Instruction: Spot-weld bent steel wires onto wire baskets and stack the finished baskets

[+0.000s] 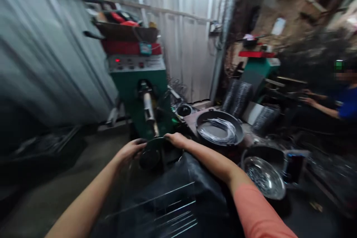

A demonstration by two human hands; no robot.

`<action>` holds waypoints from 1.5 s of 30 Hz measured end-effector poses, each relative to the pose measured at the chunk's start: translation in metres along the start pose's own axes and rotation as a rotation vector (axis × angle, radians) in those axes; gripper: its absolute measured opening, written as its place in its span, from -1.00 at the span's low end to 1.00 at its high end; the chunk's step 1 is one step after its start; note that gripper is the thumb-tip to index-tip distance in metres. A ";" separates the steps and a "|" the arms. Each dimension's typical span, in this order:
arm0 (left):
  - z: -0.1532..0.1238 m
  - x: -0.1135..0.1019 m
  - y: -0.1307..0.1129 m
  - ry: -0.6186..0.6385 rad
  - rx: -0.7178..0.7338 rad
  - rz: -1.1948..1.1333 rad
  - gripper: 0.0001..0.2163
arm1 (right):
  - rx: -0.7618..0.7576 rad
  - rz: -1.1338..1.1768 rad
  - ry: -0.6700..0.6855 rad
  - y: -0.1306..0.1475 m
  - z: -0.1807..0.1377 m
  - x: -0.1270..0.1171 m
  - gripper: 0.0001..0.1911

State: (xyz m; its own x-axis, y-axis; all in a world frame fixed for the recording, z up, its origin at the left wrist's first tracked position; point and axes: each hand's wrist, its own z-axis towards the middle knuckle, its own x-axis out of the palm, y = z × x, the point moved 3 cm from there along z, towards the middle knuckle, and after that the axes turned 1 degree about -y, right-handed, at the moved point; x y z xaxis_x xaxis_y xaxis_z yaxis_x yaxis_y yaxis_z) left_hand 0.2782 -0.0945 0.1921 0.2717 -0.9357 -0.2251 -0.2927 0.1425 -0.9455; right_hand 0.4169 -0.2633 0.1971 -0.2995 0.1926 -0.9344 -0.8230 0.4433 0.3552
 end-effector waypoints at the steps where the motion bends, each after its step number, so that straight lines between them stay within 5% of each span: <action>1: 0.001 0.001 0.001 -0.008 -0.022 -0.027 -0.63 | -0.011 -0.018 0.008 -0.003 0.004 0.005 -0.67; 12: 0.027 -0.003 0.032 -0.045 -0.015 -0.095 -0.66 | -0.105 -0.286 0.077 -0.004 0.021 0.030 -0.59; 23: 0.038 -0.014 0.024 -0.125 0.368 0.482 -0.69 | -0.135 -0.212 0.095 -0.011 0.048 0.038 -0.60; 45: 0.046 -0.018 0.022 -0.183 0.367 0.535 -0.73 | -0.117 -0.171 0.084 -0.012 0.067 0.033 -0.67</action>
State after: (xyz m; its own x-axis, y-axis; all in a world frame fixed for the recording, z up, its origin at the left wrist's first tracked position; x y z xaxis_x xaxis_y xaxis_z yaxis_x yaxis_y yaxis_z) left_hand 0.3090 -0.0596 0.1642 0.3363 -0.6408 -0.6901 -0.1080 0.7017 -0.7042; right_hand 0.4495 -0.2032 0.1633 -0.1860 0.0474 -0.9814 -0.9142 0.3576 0.1905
